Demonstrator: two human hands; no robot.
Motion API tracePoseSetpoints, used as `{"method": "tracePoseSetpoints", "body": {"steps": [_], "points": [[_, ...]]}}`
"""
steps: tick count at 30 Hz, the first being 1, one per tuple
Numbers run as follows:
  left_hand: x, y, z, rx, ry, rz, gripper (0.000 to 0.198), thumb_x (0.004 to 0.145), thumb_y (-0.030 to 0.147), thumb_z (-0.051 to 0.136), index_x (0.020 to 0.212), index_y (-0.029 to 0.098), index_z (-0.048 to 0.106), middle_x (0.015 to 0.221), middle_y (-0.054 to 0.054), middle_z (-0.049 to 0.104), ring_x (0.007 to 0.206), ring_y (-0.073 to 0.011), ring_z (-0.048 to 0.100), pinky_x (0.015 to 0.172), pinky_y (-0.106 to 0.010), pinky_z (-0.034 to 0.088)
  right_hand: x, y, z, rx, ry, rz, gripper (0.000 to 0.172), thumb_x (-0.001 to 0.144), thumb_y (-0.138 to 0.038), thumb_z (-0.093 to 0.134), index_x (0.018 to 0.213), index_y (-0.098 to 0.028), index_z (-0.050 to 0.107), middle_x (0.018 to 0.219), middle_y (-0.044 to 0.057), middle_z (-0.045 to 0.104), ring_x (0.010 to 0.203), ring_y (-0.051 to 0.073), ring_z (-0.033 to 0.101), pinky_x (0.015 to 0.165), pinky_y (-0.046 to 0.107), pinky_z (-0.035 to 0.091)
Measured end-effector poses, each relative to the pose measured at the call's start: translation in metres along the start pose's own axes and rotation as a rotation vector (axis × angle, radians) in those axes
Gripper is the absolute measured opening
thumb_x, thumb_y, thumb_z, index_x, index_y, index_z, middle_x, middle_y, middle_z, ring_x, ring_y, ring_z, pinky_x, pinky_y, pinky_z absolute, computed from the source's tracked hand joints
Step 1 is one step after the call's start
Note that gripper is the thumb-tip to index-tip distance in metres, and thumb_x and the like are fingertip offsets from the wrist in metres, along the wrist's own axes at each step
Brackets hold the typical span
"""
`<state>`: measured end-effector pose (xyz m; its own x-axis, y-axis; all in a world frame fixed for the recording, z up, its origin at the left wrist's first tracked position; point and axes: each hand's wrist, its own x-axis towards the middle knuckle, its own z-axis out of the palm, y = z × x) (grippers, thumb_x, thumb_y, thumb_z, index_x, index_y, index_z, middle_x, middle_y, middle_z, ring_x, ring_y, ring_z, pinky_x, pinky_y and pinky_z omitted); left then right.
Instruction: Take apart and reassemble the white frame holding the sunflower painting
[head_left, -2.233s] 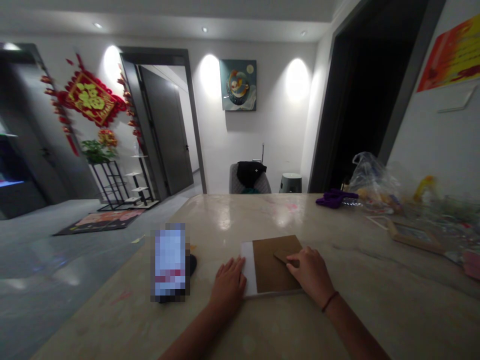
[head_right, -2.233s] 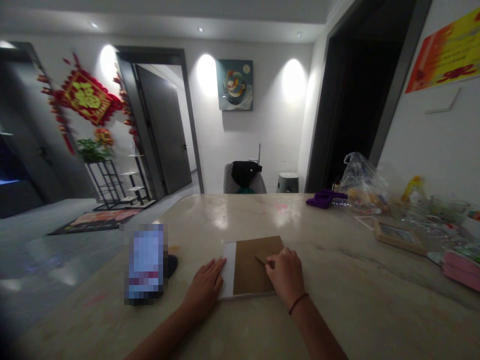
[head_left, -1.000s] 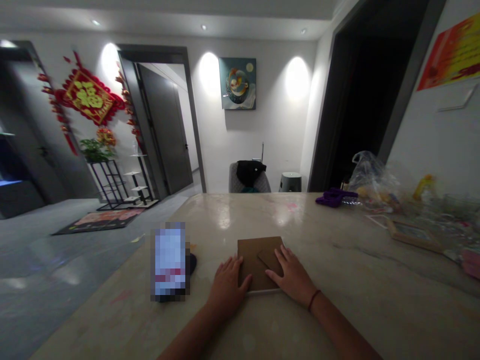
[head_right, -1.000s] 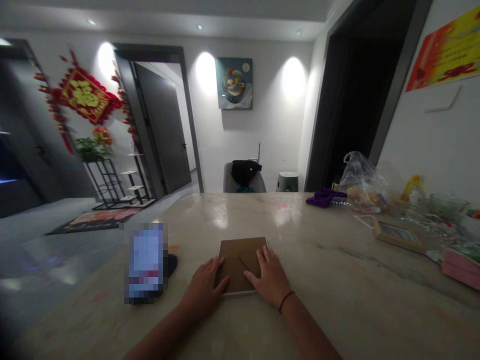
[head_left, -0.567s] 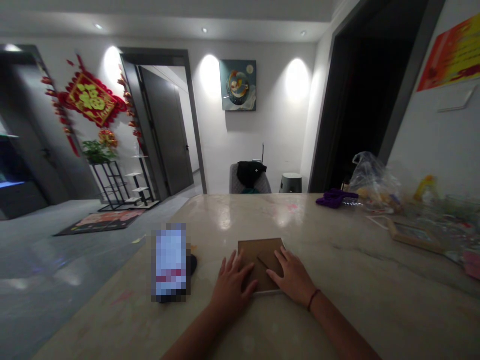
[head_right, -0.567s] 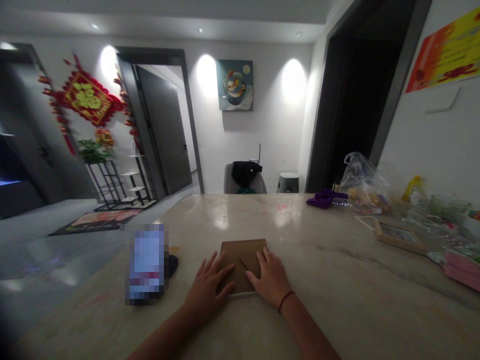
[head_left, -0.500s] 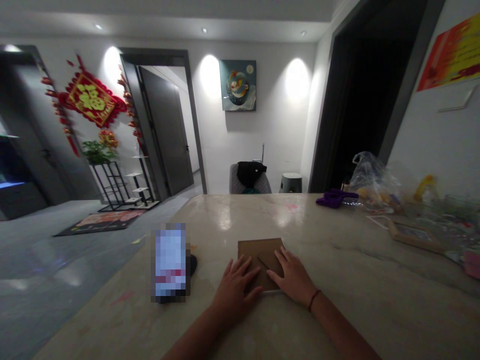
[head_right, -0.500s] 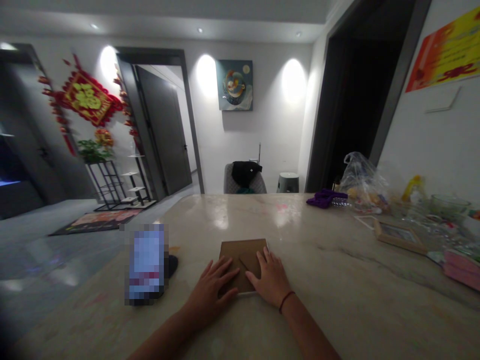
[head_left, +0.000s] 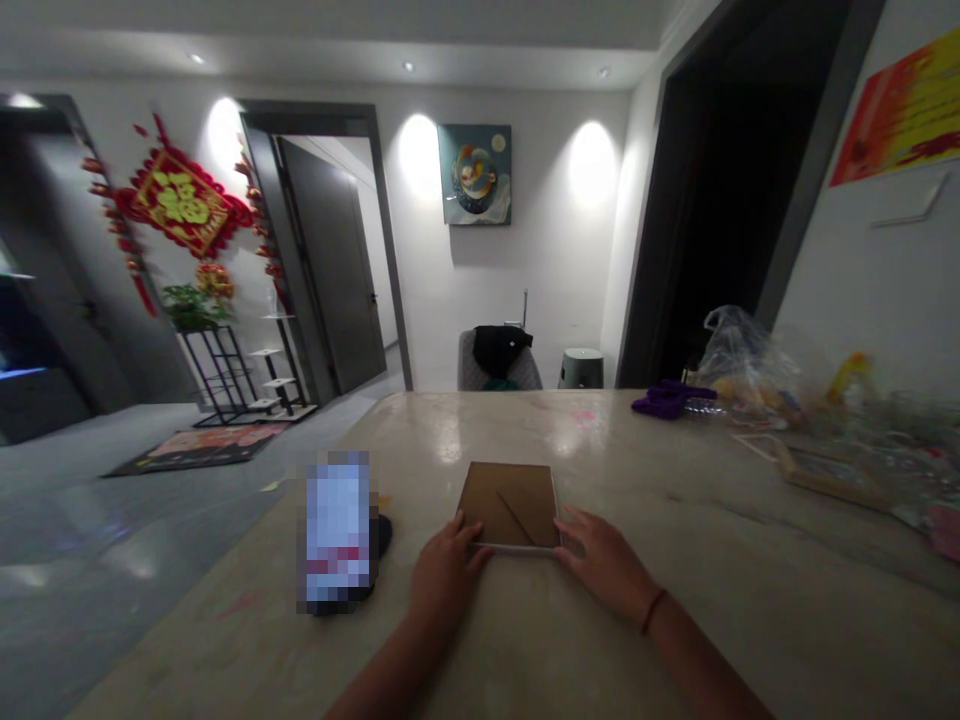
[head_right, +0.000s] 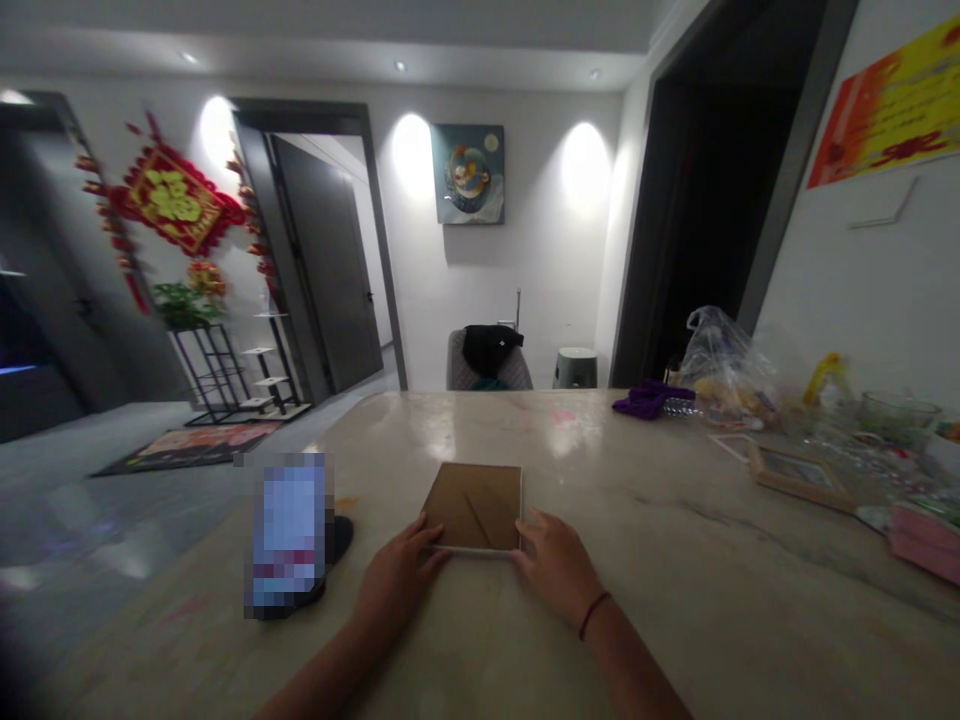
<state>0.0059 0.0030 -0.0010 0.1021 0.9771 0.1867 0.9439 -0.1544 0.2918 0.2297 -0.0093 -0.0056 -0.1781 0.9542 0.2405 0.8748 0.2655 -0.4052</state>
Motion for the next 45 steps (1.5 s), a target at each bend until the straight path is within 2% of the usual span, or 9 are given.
{"method": "tracePoseSetpoints", "body": {"steps": [6, 11, 15, 23, 27, 30, 33, 39, 45], "points": [[0.01, -0.011, 0.006, 0.001, -0.07, 0.115, 0.039, 0.085, 0.02, 0.036, 0.121, 0.021, 0.051, 0.136, -0.008, 0.04, 0.119, -0.0176, 0.043, 0.101, -0.031, 0.031, 0.007, -0.003, 0.029, -0.147, 0.091, 0.062, 0.041, 0.084, -0.022, 0.038, 0.124, -0.016, 0.047, 0.123, 0.012, 0.052, 0.112, 0.023, 0.046, 0.096, 0.037, 0.031], [0.009, -0.021, -0.003, -0.009, -0.059, 0.254, 0.053, 0.082, 0.028, 0.043, 0.133, 0.022, 0.032, 0.141, -0.008, 0.03, 0.125, -0.0201, 0.035, 0.102, -0.034, 0.029, 0.009, 0.007, 0.021, -0.068, 0.134, 0.017, 0.054, 0.081, -0.022, 0.041, 0.134, -0.015, 0.03, 0.112, 0.011, 0.057, 0.102, 0.021, 0.05, 0.089, 0.033, 0.036], [0.007, -0.021, -0.017, -0.005, 0.144, 0.051, 0.056, 0.085, 0.025, 0.035, 0.138, 0.023, 0.017, 0.118, -0.008, 0.055, 0.104, -0.0176, 0.054, 0.089, -0.03, 0.039, 0.008, 0.013, 0.007, -0.114, 0.29, 0.17, 0.064, 0.08, -0.012, 0.032, 0.139, -0.015, 0.007, 0.082, 0.007, 0.06, 0.075, 0.019, 0.054, 0.067, 0.029, 0.041], [0.004, -0.018, -0.021, 0.122, -0.005, -0.165, 0.066, 0.083, 0.012, 0.029, 0.138, 0.028, -0.005, 0.104, -0.008, 0.061, 0.08, -0.017, 0.062, 0.061, -0.024, 0.04, 0.006, 0.003, 0.012, -0.203, 0.189, 0.189, 0.07, 0.073, -0.002, 0.031, 0.139, -0.017, 0.014, 0.085, 0.009, 0.061, 0.073, 0.017, 0.056, 0.062, 0.025, 0.038], [0.004, -0.015, -0.018, 0.114, -0.029, -0.166, 0.053, 0.085, 0.018, 0.028, 0.137, 0.022, 0.02, 0.105, -0.01, 0.061, 0.087, -0.0181, 0.06, 0.068, -0.026, 0.041, 0.009, -0.002, 0.017, -0.166, 0.199, 0.236, 0.052, 0.074, -0.007, 0.034, 0.125, -0.013, 0.045, 0.087, 0.011, 0.064, 0.081, 0.019, 0.057, 0.067, 0.025, 0.039], [0.004, -0.012, -0.016, 0.091, -0.078, -0.058, 0.043, 0.083, 0.022, 0.033, 0.124, 0.02, 0.045, 0.105, -0.009, 0.061, 0.096, -0.0184, 0.056, 0.076, -0.027, 0.04, 0.011, -0.001, 0.022, -0.028, 0.154, 0.245, 0.032, 0.073, -0.012, 0.037, 0.084, -0.016, 0.067, 0.081, 0.01, 0.066, 0.078, 0.018, 0.058, 0.07, 0.025, 0.04], [0.003, -0.008, -0.015, 0.076, -0.095, -0.027, 0.043, 0.08, 0.023, 0.036, 0.122, 0.019, 0.047, 0.098, -0.007, 0.063, 0.091, -0.0174, 0.056, 0.076, -0.026, 0.04, 0.014, 0.002, 0.024, 0.242, 0.23, 0.283, 0.027, 0.07, -0.02, 0.04, 0.069, -0.015, 0.067, 0.073, 0.007, 0.066, 0.072, 0.019, 0.059, 0.067, 0.026, 0.042], [-0.008, 0.008, -0.012, 0.021, -0.148, 0.12, 0.043, 0.079, 0.023, 0.036, 0.12, 0.024, 0.051, 0.086, -0.005, 0.061, 0.083, -0.0172, 0.057, 0.073, -0.027, 0.04, 0.019, -0.003, 0.015, 0.981, 0.521, 0.389, 0.05, 0.067, -0.042, 0.047, 0.108, -0.012, 0.053, 0.084, 0.005, 0.065, 0.078, 0.019, 0.06, 0.066, 0.028, 0.046], [-0.019, 0.025, -0.009, -0.006, -0.236, 0.337, 0.042, 0.078, 0.023, 0.038, 0.116, 0.033, 0.053, 0.089, -0.004, 0.058, 0.085, -0.0164, 0.055, 0.076, -0.027, 0.04, 0.014, -0.02, 0.021, 0.818, 0.504, 0.323, 0.028, 0.07, -0.047, 0.051, 0.069, -0.019, 0.049, 0.057, -0.002, 0.053, 0.053, 0.014, 0.05, 0.051, 0.025, 0.042]]}}
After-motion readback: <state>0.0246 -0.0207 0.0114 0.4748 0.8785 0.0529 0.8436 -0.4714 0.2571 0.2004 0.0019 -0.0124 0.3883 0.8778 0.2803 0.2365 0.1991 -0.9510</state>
